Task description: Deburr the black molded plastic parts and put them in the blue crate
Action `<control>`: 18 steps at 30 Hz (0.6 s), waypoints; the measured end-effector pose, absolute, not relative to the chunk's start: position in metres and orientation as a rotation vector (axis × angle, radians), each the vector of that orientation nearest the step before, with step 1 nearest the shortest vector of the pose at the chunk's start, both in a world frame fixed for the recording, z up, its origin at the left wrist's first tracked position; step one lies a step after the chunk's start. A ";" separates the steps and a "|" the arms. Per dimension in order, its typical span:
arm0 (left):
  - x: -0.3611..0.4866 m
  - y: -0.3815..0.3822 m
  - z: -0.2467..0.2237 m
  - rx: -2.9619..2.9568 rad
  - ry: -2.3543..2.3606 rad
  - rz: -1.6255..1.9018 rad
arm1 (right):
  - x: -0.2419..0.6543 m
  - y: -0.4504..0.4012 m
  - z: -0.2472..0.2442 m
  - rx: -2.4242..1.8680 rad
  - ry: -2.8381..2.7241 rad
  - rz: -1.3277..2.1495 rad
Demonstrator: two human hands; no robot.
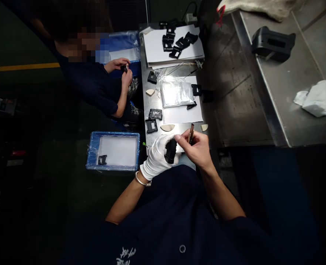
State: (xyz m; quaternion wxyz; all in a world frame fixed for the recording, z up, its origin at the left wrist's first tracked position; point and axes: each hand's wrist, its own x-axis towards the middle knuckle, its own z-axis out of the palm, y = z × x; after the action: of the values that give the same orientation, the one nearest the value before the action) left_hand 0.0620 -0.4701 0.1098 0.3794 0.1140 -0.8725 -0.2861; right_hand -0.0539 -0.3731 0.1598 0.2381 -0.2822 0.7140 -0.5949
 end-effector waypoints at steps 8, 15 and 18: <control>0.065 -0.466 0.117 0.387 -2.213 -0.822 | -0.062 -0.362 0.149 -0.681 1.894 -1.681; 0.063 -0.471 0.112 0.360 -2.143 -1.019 | -0.043 -0.353 0.162 -0.773 1.781 -1.594; 0.064 -0.474 0.109 0.352 -2.190 -1.046 | -0.033 -0.357 0.169 -0.851 1.864 -1.478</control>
State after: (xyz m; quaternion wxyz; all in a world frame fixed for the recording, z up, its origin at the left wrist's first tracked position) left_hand 0.0637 -0.4743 0.1086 0.3378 0.1350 -0.8405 -0.4015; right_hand -0.0330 -0.3567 0.1688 0.3026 -0.3210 0.7033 -0.5574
